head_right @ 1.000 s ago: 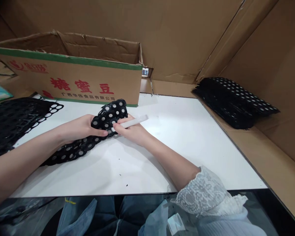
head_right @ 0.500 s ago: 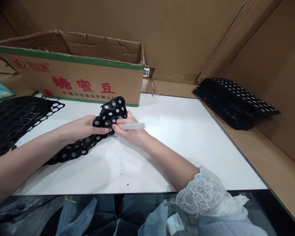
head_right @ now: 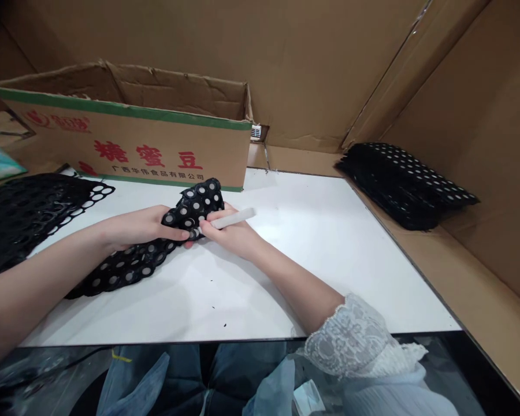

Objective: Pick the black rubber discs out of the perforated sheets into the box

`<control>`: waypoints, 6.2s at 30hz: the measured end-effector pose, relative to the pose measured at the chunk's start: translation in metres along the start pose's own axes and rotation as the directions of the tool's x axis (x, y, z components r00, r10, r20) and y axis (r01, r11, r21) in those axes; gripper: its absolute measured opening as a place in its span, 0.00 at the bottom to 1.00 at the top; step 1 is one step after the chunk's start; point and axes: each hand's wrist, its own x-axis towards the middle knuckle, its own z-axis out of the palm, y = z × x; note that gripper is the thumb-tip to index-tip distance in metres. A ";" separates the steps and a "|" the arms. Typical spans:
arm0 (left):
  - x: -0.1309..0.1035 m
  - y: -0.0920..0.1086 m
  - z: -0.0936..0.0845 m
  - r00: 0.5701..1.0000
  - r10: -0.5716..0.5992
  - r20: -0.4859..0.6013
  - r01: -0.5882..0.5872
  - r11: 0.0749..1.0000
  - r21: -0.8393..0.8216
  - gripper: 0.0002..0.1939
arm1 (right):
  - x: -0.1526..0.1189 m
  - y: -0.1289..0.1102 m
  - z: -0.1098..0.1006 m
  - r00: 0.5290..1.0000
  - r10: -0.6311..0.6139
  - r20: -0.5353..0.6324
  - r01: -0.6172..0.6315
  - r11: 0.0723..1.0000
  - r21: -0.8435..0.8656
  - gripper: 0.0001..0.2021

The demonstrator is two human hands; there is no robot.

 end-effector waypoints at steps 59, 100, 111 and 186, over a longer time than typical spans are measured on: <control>0.003 0.004 0.028 0.853 0.367 -0.371 -0.265 0.917 0.298 0.11 | 0.001 -0.007 0.012 0.973 -0.077 -0.217 0.054 0.993 -0.108 0.12; 0.009 -0.004 0.013 0.936 0.265 -0.232 -0.240 0.962 0.131 0.15 | 0.000 -0.007 -0.010 0.998 -0.051 -0.021 0.052 0.998 0.027 0.17; 0.010 -0.005 0.020 0.903 0.298 -0.310 -0.239 0.947 0.214 0.12 | 0.005 0.003 0.006 0.991 -0.125 -0.039 0.118 0.981 -0.152 0.14; 0.004 -0.002 0.008 0.926 0.214 -0.312 -0.108 0.940 0.324 0.16 | 0.002 0.004 -0.006 1.000 0.007 0.026 -0.009 0.997 0.080 0.17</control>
